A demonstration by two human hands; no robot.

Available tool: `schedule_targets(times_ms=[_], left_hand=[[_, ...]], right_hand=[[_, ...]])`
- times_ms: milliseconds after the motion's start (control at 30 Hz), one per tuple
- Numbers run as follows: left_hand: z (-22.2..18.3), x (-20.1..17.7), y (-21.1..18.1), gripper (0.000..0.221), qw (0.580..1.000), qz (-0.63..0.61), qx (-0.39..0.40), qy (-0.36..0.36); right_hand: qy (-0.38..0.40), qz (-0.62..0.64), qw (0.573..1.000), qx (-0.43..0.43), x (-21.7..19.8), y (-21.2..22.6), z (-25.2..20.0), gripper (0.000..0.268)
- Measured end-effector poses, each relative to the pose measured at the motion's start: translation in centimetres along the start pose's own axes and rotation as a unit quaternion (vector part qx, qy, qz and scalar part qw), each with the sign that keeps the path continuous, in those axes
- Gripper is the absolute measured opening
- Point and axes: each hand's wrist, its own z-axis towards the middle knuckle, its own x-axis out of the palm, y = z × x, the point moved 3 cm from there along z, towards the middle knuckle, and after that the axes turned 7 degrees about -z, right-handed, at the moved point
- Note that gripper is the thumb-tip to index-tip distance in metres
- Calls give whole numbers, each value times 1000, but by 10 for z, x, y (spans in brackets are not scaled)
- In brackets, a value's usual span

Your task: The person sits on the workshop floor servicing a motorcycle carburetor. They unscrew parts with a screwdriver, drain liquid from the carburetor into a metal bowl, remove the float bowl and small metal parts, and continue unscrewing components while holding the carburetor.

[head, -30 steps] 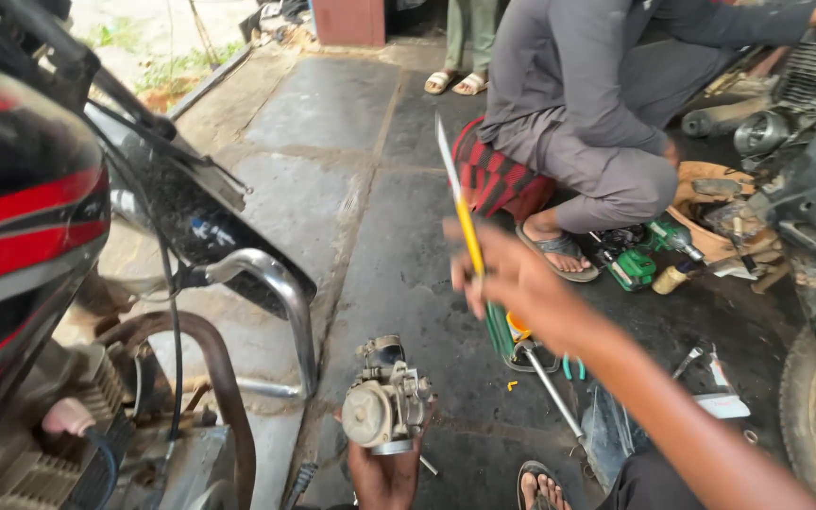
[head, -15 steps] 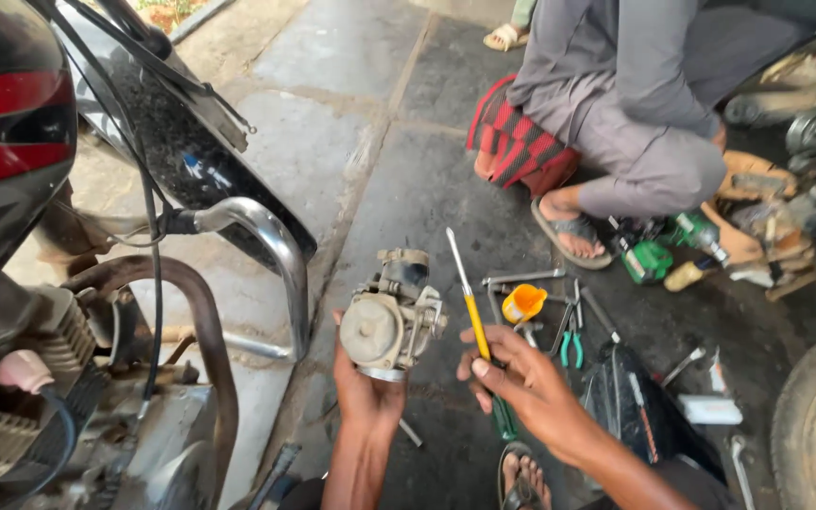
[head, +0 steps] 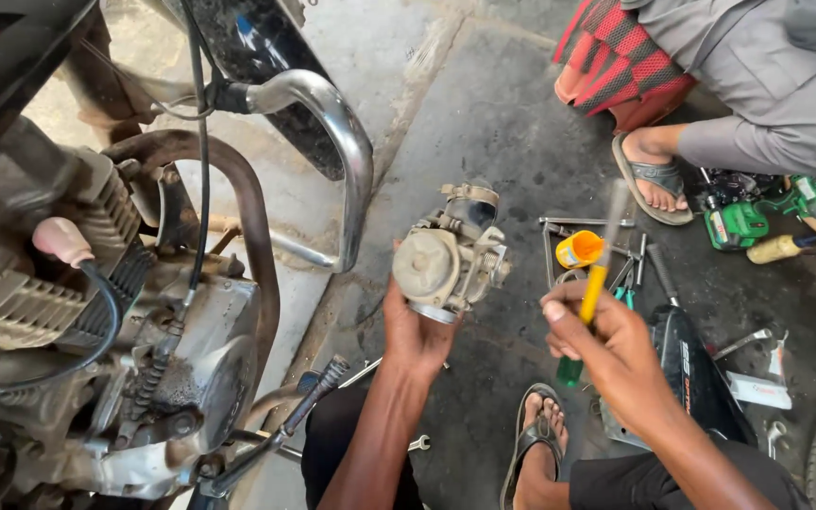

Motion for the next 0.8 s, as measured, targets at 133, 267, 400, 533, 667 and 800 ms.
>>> schedule_targets(times_ms=[133, 267, 400, 533, 667, 800], left_hand=[[2, 6, 4, 55, 999, 53, 8, 6], [1, 7, 19, 52, 994, 84, 27, 70], [-7, 22, 25, 52, 980, 180, 66, 58], [-7, 20, 31, 62, 967, 242, 80, 26], [-6, 19, 35, 69, 954, 288, 83, 23], [-9, 28, 33, 75, 927, 365, 78, 49]], right_hand=[[-69, -4, 998, 6, 7, 14, 5, 31], [-101, 2, 995, 26, 6, 2, 12, 40], [-85, 145, 977, 130, 9, -27, 17, 39], [-76, 192, 960, 188, 13, -19, 15, 45], [-63, 201, 958, 195, 1, -36, 18, 53], [-101, 243, 940, 218, -14, -60, 22, 33]])
